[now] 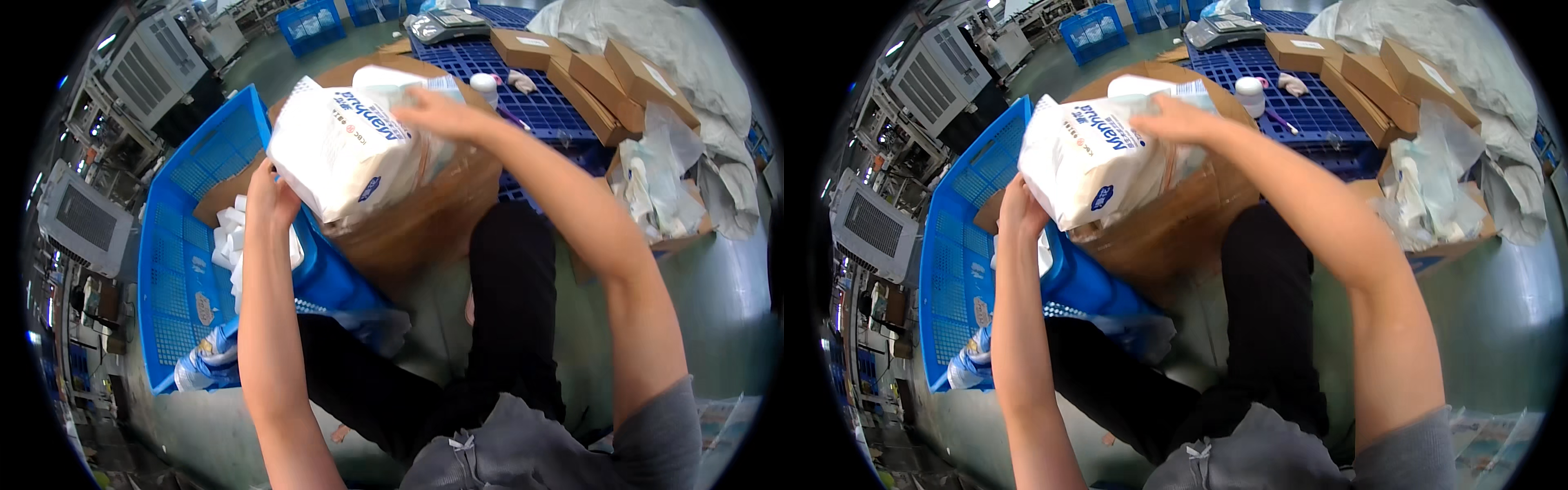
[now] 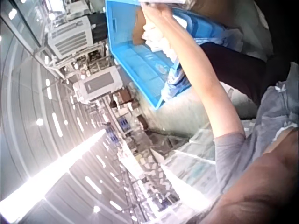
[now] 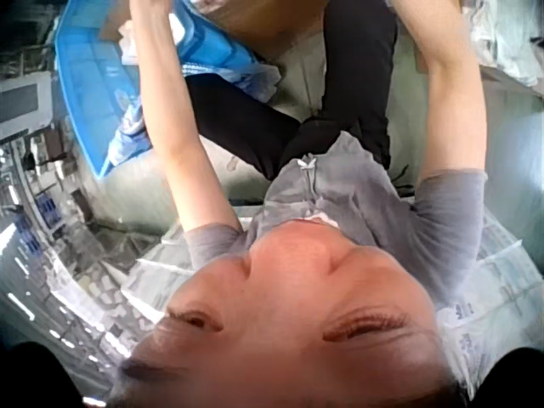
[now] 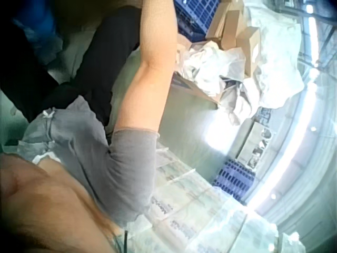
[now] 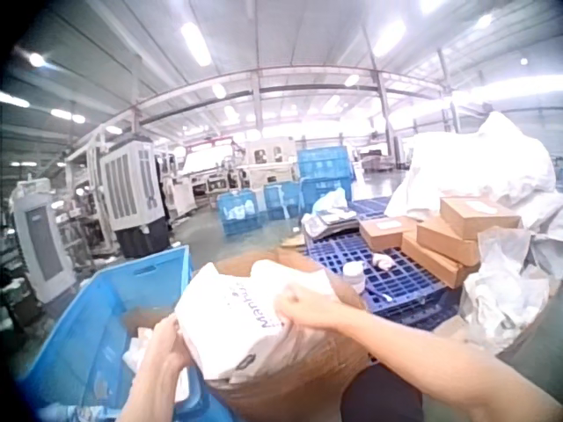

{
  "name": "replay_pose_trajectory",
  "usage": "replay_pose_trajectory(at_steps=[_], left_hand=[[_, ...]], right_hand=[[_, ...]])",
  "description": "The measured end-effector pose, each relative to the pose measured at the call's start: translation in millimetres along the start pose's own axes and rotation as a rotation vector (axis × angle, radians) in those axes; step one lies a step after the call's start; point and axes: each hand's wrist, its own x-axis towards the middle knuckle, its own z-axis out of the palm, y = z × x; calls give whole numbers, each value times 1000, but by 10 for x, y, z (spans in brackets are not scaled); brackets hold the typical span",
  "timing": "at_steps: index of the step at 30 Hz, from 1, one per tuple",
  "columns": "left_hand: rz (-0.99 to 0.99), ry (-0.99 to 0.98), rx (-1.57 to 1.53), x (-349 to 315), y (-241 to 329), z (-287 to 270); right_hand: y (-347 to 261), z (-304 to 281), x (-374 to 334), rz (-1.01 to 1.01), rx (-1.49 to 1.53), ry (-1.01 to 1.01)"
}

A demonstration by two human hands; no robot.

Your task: The person sits on the floor in a warehouse and transfers white tissue paper rolls from a blue plastic crate into a cardboard box. They handle the rolls individually and in small groups, occasionally picking up a plastic-wrapped bundle of rolls to place into the box.

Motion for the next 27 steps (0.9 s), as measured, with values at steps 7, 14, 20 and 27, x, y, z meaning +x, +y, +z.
replay_pose_trajectory(at_steps=[7, 14, 20, 27], left_hand=[[549, -92, 1086, -922, -66, 90], [670, 69, 1526, -936, -148, 353], [883, 190, 1443, 204, 105, 275], [918, 274, 1454, 534, 467, 774]], right_hand=[[490, 113, -61, -76, -217, -114], [451, -245, -60, 176, -607, -92], [589, -164, -29, 148, -298, -178], [314, -204, 119, -10, 58, -81]])
